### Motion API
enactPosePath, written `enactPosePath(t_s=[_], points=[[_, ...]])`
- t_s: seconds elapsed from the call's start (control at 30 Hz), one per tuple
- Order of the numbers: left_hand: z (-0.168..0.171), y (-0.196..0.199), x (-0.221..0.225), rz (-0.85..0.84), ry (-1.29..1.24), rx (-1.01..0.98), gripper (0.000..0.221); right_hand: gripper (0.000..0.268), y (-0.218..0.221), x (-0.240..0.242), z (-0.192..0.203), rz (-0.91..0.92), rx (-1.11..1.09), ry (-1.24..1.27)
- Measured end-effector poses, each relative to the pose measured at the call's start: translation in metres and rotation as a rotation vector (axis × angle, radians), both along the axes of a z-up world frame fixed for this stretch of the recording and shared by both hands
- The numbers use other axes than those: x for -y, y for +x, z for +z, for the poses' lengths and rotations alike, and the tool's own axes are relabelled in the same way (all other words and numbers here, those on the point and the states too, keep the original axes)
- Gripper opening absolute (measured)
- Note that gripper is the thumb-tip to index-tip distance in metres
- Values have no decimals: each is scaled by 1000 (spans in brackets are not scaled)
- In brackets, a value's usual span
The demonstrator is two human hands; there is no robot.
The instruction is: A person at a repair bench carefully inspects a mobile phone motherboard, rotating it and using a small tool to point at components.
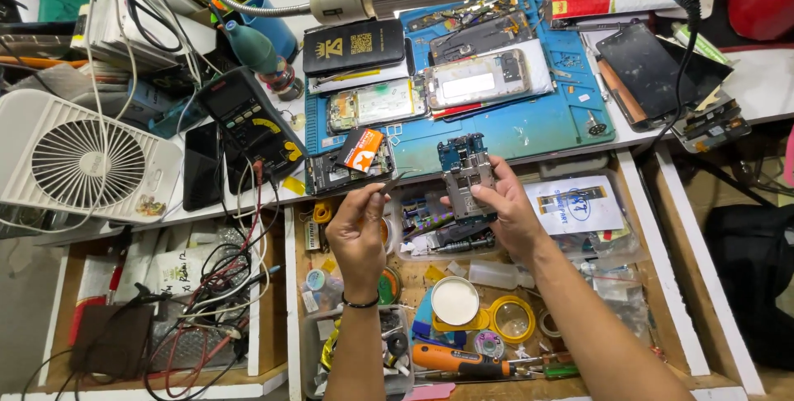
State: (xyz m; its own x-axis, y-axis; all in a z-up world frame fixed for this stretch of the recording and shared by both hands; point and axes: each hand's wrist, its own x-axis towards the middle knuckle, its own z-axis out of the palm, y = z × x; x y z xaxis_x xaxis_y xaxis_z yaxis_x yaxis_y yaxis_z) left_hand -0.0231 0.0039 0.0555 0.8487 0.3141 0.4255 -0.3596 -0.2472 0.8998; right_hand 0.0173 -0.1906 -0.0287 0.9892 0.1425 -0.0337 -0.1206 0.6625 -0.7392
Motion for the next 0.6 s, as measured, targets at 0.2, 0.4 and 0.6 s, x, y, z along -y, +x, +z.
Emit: enactPosePath(t_s=[0.2,0.4,0.6], points=[[2,-1,-19,30,197,15,13,40,0,-1,-1,-42,2,-16],[7,-35,-67,93,443,-131,15,36,4,7,13,-170,20,37],[-38,-67,-115,277,888,-296,14,37,3,9,13,-174,26,16]])
